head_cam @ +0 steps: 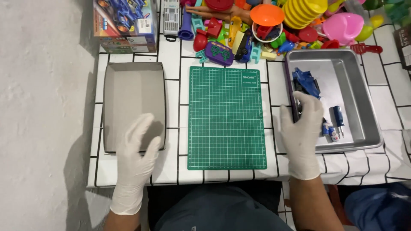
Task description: Assembling a mini 4WD toy car by fitting the plastic body onto the chassis and placing it into a storage box.
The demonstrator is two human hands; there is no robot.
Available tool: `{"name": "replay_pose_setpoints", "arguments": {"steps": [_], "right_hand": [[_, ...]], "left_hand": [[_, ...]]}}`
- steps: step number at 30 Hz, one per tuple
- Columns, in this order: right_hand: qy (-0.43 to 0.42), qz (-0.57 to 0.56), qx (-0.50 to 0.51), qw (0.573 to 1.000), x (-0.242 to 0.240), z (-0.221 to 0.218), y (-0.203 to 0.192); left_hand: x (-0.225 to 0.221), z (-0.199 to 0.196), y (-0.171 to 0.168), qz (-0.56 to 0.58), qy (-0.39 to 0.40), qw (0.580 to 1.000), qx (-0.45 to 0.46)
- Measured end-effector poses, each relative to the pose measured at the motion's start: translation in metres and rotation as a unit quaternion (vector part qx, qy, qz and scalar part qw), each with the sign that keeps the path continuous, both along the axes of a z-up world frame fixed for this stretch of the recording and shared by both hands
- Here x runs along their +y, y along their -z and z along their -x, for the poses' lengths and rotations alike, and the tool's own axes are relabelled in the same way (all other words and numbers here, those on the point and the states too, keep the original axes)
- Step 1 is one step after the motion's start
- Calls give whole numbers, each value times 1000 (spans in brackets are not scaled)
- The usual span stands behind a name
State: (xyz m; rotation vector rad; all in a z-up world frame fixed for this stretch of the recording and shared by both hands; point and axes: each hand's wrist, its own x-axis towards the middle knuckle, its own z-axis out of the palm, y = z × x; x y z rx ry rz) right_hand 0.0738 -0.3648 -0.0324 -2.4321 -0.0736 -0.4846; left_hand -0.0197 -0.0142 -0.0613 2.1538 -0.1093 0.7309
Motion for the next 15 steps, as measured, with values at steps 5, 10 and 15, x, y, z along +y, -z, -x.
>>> {"name": "replay_pose_setpoints", "arguments": {"steps": [5, 10, 15], "right_hand": [[107, 51, 109, 987, -56, -28, 20], [127, 86, 116, 981, -69, -39, 31], [146, 96, 78, 982, -89, -37, 33]], "left_hand": [[-19, -28, 17, -213, 32, 929, 301], [-21, -28, 14, -224, 25, 916, 331], [-14, -26, 12, -234, 17, 926, 295]]}}
